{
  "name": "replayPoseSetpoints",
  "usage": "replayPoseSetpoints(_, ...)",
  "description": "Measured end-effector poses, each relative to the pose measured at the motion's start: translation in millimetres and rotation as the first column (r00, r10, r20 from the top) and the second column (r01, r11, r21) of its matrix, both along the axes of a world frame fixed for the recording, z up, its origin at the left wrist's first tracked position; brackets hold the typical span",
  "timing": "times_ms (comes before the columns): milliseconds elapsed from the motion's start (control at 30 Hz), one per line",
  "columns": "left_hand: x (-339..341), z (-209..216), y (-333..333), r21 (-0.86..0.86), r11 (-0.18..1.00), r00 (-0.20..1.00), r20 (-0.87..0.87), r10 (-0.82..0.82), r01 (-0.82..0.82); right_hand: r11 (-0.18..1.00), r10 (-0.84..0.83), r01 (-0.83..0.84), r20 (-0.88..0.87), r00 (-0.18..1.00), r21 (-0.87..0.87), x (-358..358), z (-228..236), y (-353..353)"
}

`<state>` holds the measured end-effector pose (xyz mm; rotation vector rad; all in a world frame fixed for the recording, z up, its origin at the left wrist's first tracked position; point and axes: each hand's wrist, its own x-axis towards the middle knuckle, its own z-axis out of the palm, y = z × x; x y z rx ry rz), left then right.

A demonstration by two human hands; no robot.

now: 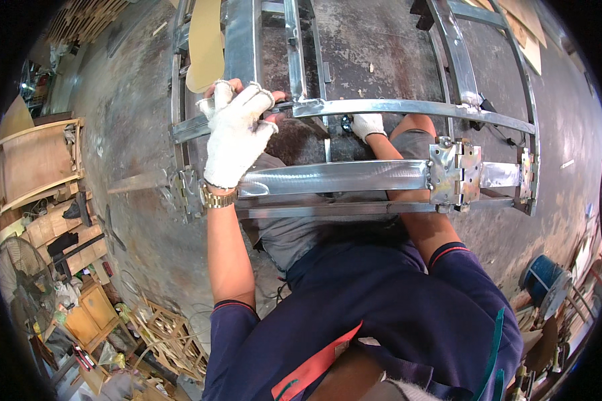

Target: The person sits on the floor and uses a wrench to tighten bolts on a metal frame structure. They repeatedly adjust the frame and fasten joints, then remove a wooden template from the frame and place it on a nearby stack of wood.

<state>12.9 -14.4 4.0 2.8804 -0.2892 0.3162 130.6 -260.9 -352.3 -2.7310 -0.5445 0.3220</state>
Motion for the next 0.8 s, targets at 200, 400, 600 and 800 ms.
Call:
replayPoseSetpoints(200,-4,-1,-3,-0.073,0.995,0.993,0.088,0.077,-0.07,0.997,0.027,-0.025,0.018,0.999,-0.074,-4,5,8)
replayPoseSetpoints(400,-5,-5,3,-0.096,0.994,0.99,0.133,0.055,-0.042,0.99,0.03,-0.037,-0.053,0.998,-0.134,-13,30,16)
replayPoseSetpoints(600,-9,-2,5,-0.09,0.987,0.98,0.137,0.143,-0.132,0.947,0.118,-0.087,-0.082,0.99,0.31,-47,88,-17)
replayPoseSetpoints(800,-11,-14,13,-0.165,0.972,0.976,0.11,0.187,-0.167,0.913,0.38,-0.375,0.001,0.925,0.159,-162,218,-89)
